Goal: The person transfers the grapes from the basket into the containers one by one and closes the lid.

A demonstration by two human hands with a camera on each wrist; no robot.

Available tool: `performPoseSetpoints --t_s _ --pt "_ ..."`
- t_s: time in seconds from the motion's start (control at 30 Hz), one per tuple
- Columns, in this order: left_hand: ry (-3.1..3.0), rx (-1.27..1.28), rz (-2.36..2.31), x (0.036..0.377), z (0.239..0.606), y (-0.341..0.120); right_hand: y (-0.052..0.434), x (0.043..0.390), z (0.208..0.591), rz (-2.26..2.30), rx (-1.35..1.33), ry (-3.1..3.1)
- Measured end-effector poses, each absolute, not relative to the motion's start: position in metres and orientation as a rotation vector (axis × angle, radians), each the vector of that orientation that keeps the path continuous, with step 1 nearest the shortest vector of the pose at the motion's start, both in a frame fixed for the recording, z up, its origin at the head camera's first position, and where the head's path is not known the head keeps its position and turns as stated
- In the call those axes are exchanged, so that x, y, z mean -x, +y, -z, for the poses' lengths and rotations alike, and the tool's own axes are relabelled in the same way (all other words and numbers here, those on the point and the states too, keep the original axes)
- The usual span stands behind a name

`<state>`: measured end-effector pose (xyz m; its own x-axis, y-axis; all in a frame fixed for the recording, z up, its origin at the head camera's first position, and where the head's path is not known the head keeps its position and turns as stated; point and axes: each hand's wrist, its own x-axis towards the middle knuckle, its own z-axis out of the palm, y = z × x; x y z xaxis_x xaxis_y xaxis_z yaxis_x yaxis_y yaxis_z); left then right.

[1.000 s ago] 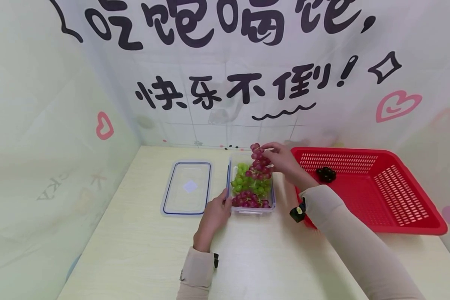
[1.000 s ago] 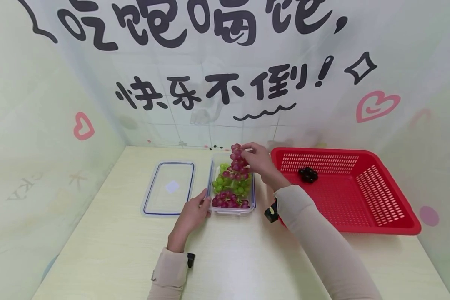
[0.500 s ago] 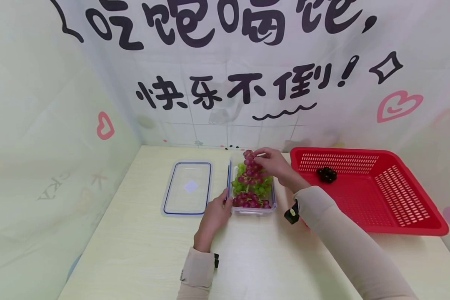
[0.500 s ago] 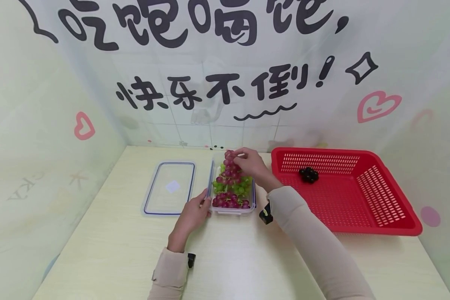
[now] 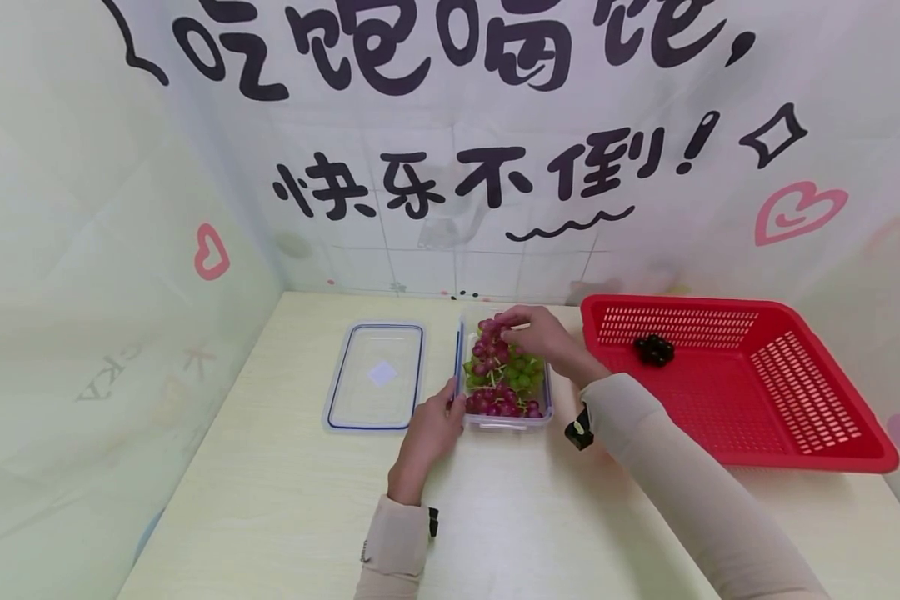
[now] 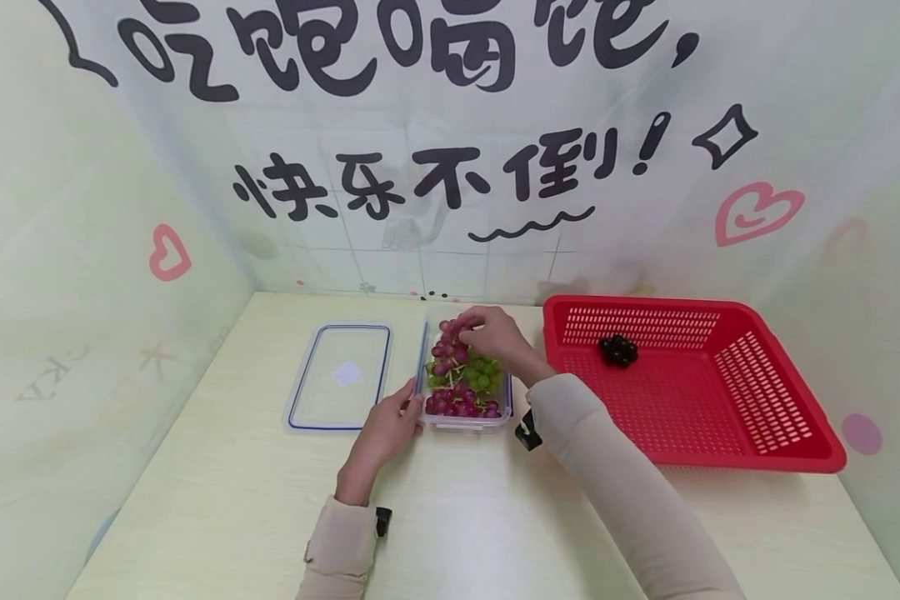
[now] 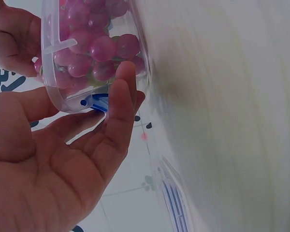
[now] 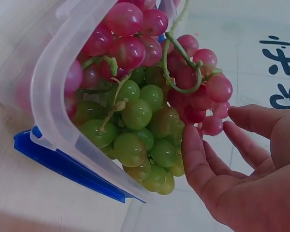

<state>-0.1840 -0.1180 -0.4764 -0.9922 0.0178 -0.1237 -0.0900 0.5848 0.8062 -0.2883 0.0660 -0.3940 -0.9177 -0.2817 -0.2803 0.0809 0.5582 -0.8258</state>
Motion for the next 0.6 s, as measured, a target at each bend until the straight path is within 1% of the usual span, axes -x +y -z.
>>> performPoseSetpoints --t_s 0.17,0.6 --pt "2.700 0.052 -1.377 0.1842 0.4764 -0.1172 0.0641 0.2884 0.3981 1.236 0.207 2.475" --pt "2.678 0.083 -1.383 0.1847 0.4756 -0.1160 0.0659 0.2881 0.3973 1.221 0.218 2.502"
